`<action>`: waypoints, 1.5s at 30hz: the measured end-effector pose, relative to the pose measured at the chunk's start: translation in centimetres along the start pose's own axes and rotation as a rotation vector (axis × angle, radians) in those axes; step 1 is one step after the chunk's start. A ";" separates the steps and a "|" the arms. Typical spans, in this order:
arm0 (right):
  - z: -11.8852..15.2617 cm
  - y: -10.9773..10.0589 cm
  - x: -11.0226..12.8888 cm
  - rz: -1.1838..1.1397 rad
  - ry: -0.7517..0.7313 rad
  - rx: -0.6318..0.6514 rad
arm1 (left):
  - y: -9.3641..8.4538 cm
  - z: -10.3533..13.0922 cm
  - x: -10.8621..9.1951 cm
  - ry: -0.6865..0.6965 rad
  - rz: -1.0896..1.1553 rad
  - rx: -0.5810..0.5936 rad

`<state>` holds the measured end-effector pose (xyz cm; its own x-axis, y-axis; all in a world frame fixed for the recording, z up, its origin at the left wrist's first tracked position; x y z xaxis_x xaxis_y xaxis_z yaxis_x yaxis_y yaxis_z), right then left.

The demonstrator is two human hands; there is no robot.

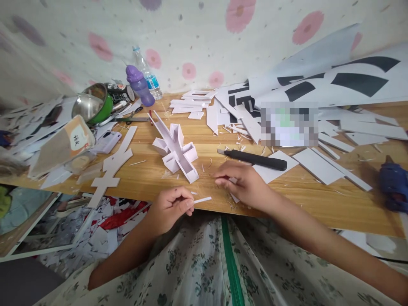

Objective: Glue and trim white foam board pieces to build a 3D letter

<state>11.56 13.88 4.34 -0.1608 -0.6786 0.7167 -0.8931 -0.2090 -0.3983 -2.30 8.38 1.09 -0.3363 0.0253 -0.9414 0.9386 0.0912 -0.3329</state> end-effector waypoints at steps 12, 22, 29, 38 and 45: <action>-3.7 7.3 -2.9 0.550 -0.076 0.489 | -7.7 -2.0 -0.9 0.352 -0.166 -0.516; -3.9 5.8 -4.3 0.596 -0.040 0.434 | -7.2 -4.2 -1.0 0.359 -0.431 -0.492; -3.7 5.4 -4.8 0.555 -0.056 0.433 | -7.6 -4.8 0.8 0.103 -0.261 -0.496; -2.9 4.5 -2.6 0.447 -0.117 0.505 | -7.6 -6.2 0.8 0.120 -0.118 -0.515; 2.3 9.8 4.0 0.286 -0.387 0.640 | -8.3 -7.5 1.5 0.153 -0.140 -0.583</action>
Point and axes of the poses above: each hand's wrist, its own z-axis away from the middle knuckle, its own y-axis out of the palm, x = y × z, the point moved 9 cm from there along -z, towards the middle knuckle, and after that the axes turned 15 degrees about -x, right-handed, at the moved point
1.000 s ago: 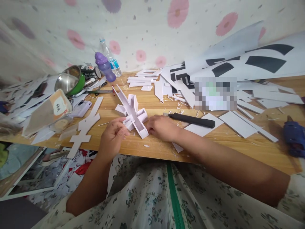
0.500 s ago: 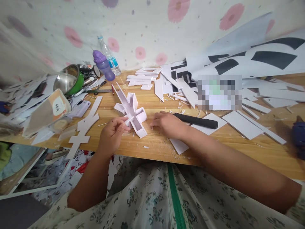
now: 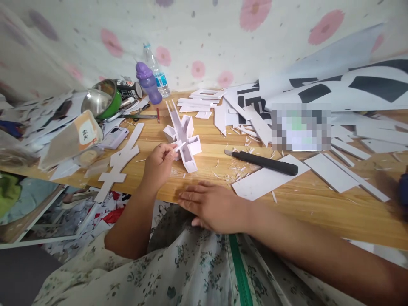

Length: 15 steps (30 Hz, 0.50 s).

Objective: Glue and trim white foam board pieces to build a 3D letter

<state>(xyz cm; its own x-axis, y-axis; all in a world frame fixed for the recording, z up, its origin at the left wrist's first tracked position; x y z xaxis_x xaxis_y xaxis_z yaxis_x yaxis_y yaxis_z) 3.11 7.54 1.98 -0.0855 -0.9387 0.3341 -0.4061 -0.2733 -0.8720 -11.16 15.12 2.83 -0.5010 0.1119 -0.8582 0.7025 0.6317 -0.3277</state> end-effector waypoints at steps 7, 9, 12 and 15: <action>3.6 -1.9 -3.7 0.206 0.232 0.002 | -5.0 2.0 -2.5 0.124 0.082 -0.278; 4.7 -4.8 -4.5 0.266 0.286 -0.178 | -4.7 3.4 -3.4 0.127 0.046 -0.216; 5.7 -8.7 -3.8 0.246 0.298 -0.541 | -0.2 6.4 -4.6 0.152 -0.031 0.175; 5.6 -9.0 -2.2 0.179 0.212 -0.648 | 3.1 8.5 -5.0 0.074 0.024 0.348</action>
Point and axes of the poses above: each hand's wrist, its own z-axis away from the middle knuckle, its own y-axis out of the palm, x = y × z, the point moved 9 cm from there along -z, towards the middle knuckle, and after that the axes turned 15 degrees about -x, right-handed, at the moved point
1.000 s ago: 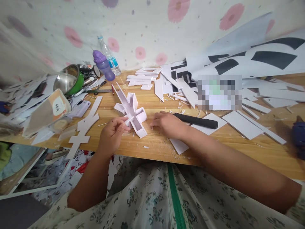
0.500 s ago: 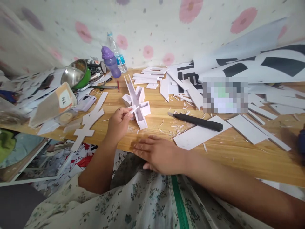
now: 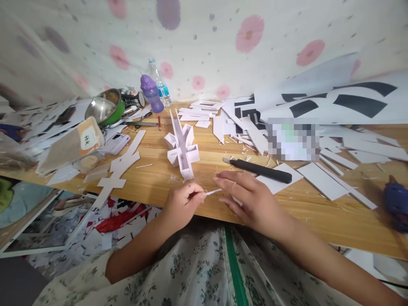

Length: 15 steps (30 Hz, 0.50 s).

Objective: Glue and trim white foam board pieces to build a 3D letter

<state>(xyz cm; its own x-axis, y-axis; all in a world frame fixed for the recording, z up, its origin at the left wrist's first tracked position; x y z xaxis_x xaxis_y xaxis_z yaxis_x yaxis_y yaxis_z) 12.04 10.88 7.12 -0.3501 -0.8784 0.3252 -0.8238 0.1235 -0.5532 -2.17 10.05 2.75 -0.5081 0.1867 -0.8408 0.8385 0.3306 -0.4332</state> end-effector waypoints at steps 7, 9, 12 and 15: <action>0.9 0.1 -0.6 -0.128 0.051 -0.061 | 4.2 0.4 0.7 -0.338 0.370 0.129; 1.1 -0.2 -1.0 -0.165 0.079 -0.077 | 4.8 0.7 0.7 -0.403 0.496 0.152; 1.1 -0.7 -1.2 -0.206 0.100 -0.099 | 5.8 1.2 0.5 -0.492 0.669 0.193; 1.0 -1.2 -1.1 -0.244 0.119 -0.128 | 6.7 1.7 0.3 -0.560 0.813 0.249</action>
Point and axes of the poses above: each hand's wrist, its own z-axis away from the middle knuckle, its own y-axis out of the palm, x = y × z, the point moved 9 cm from there along -z, towards the middle knuckle, and after that the axes turned 15 degrees about -x, right-handed, at the moved point
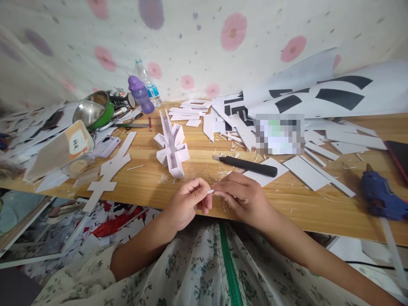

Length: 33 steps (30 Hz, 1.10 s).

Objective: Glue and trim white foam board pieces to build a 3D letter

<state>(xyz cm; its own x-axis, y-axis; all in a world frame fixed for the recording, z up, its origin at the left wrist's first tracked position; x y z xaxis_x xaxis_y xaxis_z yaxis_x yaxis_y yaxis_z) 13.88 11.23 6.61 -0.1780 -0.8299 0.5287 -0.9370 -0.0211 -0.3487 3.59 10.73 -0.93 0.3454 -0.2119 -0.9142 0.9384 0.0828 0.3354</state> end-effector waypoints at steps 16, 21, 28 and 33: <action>-0.6 -0.8 1.4 -0.041 0.053 -0.058 | 1.5 0.8 0.9 -0.078 0.244 0.215; -0.9 0.0 1.5 -0.078 0.071 -0.006 | 1.9 1.2 1.1 -0.130 0.321 0.276; -1.4 0.6 1.6 -0.123 0.074 0.044 | 2.6 1.9 1.8 -0.200 0.326 0.374; -1.3 0.6 2.1 -0.188 0.045 0.027 | 2.6 1.7 2.2 -0.226 0.370 0.367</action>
<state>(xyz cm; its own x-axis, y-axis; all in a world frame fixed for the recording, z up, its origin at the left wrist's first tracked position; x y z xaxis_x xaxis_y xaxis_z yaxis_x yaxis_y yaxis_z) 12.54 10.17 8.52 -0.0146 -0.7842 0.6204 -0.9468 -0.1886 -0.2606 6.80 8.82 -1.64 0.6061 -0.4401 -0.6625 0.6805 -0.1443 0.7184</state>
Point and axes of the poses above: each hand's wrist, its own z-axis away from the middle knuckle, its own y-axis out of the palm, x = y × z, the point moved 9 cm from there along -z, towards the middle knuckle, and after that the axes turned 15 degrees about -x, right-handed, at the moved point
